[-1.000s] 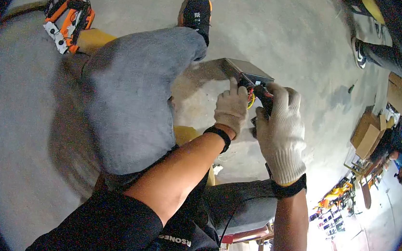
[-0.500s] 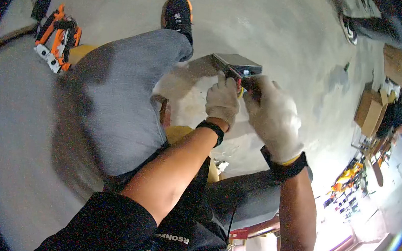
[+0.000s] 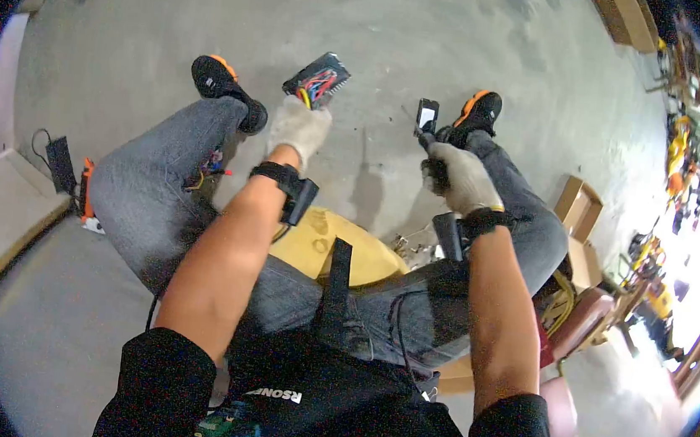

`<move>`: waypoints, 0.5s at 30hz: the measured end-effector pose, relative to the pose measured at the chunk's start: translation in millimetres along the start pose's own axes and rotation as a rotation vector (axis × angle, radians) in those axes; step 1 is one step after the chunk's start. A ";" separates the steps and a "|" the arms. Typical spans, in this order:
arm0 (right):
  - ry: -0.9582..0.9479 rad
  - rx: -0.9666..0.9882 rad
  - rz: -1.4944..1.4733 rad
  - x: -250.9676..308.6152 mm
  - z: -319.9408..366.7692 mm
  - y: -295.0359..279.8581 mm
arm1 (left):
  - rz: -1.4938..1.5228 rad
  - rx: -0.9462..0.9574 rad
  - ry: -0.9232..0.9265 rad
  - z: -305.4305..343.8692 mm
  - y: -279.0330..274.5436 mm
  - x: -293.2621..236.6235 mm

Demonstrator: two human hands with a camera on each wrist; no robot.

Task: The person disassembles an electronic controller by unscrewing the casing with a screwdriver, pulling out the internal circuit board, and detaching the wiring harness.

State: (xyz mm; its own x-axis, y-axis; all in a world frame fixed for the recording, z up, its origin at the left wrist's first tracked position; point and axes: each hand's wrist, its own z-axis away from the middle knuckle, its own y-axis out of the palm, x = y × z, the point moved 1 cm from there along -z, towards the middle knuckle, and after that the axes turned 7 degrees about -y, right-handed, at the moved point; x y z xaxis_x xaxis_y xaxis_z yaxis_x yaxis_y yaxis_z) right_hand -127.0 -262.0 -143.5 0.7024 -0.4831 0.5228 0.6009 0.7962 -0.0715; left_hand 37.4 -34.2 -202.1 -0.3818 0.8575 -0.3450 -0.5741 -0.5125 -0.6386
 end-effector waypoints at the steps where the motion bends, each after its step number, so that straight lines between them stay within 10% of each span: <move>1: -0.037 -0.002 0.029 -18.8 -3.3 -6.5 | -0.007 0.100 -0.035 4.0 -13.6 -5.5; 11: -0.025 -0.014 0.371 -104.2 -70.2 -31.0 | -0.233 -0.252 0.451 75.9 -127.5 -44.5; 15: -0.032 -0.055 0.464 -117.1 -78.5 -27.7 | -0.035 0.282 0.389 97.9 -117.2 -54.3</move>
State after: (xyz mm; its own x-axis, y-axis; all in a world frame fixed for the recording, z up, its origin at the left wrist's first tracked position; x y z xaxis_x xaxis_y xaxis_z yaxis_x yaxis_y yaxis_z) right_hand -195.9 -256.2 -269.4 0.8900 -0.0678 0.4509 0.2456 0.9045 -0.3487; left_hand 54.5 -25.2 -41.2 -0.0908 0.8002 -0.5928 -0.7764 -0.4296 -0.4611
